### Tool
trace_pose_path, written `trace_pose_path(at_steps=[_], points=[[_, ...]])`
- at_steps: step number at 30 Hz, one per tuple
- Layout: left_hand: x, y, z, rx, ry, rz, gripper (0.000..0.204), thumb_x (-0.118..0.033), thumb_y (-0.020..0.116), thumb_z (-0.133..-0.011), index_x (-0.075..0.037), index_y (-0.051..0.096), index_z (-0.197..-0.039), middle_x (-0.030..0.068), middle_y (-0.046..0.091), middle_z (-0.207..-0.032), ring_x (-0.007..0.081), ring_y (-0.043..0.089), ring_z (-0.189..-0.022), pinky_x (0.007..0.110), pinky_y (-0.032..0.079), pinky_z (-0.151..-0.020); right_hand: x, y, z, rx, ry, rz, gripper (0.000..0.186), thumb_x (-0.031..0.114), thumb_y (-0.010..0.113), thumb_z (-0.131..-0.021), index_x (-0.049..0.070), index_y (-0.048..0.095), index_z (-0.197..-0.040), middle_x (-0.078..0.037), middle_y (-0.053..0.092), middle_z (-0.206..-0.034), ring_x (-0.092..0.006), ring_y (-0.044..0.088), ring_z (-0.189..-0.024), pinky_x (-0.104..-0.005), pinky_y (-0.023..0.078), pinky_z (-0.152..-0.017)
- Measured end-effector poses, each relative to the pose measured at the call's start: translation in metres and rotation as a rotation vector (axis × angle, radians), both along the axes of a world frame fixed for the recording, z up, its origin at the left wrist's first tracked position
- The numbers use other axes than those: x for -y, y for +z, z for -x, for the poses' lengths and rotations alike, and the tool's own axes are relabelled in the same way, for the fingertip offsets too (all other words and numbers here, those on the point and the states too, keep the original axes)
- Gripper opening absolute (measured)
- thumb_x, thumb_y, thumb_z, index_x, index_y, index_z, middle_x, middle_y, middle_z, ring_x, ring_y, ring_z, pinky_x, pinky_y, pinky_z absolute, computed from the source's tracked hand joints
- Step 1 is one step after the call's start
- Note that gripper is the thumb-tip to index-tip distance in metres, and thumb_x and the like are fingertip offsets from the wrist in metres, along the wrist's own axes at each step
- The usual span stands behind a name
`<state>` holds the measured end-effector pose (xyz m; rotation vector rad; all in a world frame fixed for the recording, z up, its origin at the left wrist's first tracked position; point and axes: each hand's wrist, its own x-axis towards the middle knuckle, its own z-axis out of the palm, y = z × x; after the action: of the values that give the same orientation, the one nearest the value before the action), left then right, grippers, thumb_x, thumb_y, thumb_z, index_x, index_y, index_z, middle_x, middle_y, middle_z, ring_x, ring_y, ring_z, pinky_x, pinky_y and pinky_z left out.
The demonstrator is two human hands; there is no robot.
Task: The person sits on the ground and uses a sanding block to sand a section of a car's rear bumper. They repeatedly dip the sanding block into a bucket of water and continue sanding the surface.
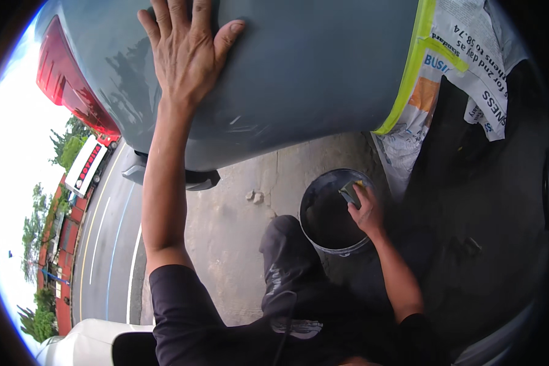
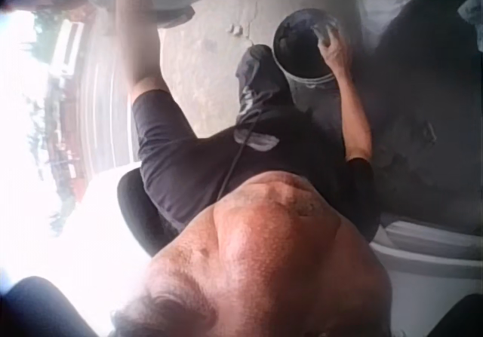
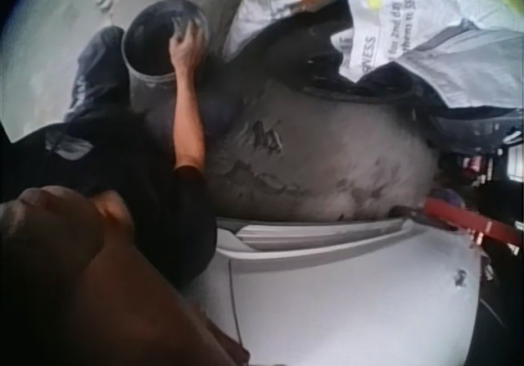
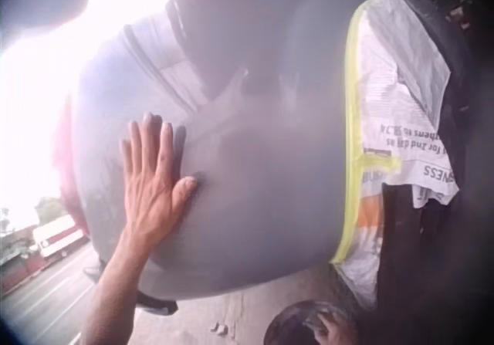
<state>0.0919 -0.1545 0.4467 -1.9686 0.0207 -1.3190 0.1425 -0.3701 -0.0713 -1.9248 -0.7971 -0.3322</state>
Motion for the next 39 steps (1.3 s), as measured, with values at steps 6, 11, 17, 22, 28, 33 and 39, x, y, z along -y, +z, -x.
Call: trace_pose_path(at_steps=[6, 11, 17, 22, 28, 33, 39], points=[[0.054, -0.105, -0.043, -0.272, -0.398, -0.003, 0.085, -0.071, 0.047, -0.106, -0.02, 0.034, -0.172, 0.0233, 0.022, -0.179, 0.0466, 0.017, -0.166, 0.062, 0.011, -0.133, 0.003, 0.01, 0.001, 0.046, -0.004, 0.043, 0.061, 0.021, 0.08, -0.087, 0.005, 0.064, -0.144, -0.021, 0.064, -0.125, -0.0441, 0.066, -0.114, -0.0521, 0.055, -0.096], [0.033, -0.24, -0.047, -0.957, -0.611, 0.014, 0.079, -0.067, 0.053, -0.103, -0.025, 0.041, -0.169, 0.019, 0.037, -0.173, 0.0393, 0.029, -0.164, 0.055, 0.02, -0.135, 0.008, 0.01, -0.001, 0.06, 0.002, 0.119, 0.062, 0.02, 0.08, -0.087, 0.005, 0.064, -0.144, -0.021, 0.064, -0.125, -0.0444, 0.066, -0.114, -0.0518, 0.055, -0.095], [0.003, -0.183, 0.041, -0.773, -0.638, 0.005, 0.061, -0.045, 0.063, -0.107, -0.016, 0.055, -0.16, 0.0197, 0.052, -0.164, 0.0418, 0.039, -0.159, 0.062, 0.019, -0.134, 0.013, -0.006, 0.001, 0.054, -0.003, 0.071, 0.061, 0.02, 0.08, -0.086, 0.005, 0.064, -0.144, -0.022, 0.063, -0.123, -0.0445, 0.065, -0.113, -0.0516, 0.055, -0.094], [0.007, 0.034, -0.003, 0.081, -0.408, -0.086, 0.082, -0.066, 0.044, -0.108, -0.016, 0.033, -0.172, 0.0235, 0.029, -0.175, 0.0469, 0.02, -0.165, 0.065, 0.014, -0.132, 0.019, 0.009, 0.007, 0.006, 0.015, 0.096, 0.061, 0.018, 0.08, -0.086, 0.005, 0.064, -0.143, -0.022, 0.063, -0.122, -0.0444, 0.065, -0.113, -0.0511, 0.055, -0.094], [0.049, 0.012, -0.066, 0.027, -0.179, -0.23, 0.096, -0.076, 0.035, -0.106, -0.012, 0.02, -0.175, 0.0235, 0.019, -0.18, 0.0493, 0.012, -0.166, 0.063, 0.012, -0.134, 0.01, 0.004, 0.006, 0.033, 0.013, -0.025, 0.06, 0.017, 0.079, -0.086, 0.003, 0.064, -0.143, -0.022, 0.063, -0.123, -0.0436, 0.065, -0.113, -0.0505, 0.054, -0.096], [0.101, -0.121, -0.072, -0.496, -0.338, -0.192, 0.081, -0.079, 0.043, -0.099, -0.037, 0.042, -0.167, 0.02, 0.032, -0.175, 0.0414, 0.025, -0.164, 0.061, 0.017, -0.132, 0.017, 0.004, -0.003, 0.014, 0.028, 0.015, 0.062, 0.016, 0.079, -0.086, 0.003, 0.062, -0.145, -0.022, 0.062, -0.125, -0.0443, 0.065, -0.114, -0.0505, 0.054, -0.097], [0.049, -0.259, -0.023, -1.119, -0.625, -0.138, 0.072, -0.064, 0.052, -0.105, -0.034, 0.039, -0.169, 0.0182, 0.035, -0.175, 0.0391, 0.025, -0.166, 0.057, 0.016, -0.136, 0.012, 0.009, -0.006, 0.101, 0.022, -0.059, 0.062, 0.017, 0.078, -0.087, 0.003, 0.061, -0.145, -0.023, 0.062, -0.125, -0.0449, 0.064, -0.112, -0.0512, 0.054, -0.095]])
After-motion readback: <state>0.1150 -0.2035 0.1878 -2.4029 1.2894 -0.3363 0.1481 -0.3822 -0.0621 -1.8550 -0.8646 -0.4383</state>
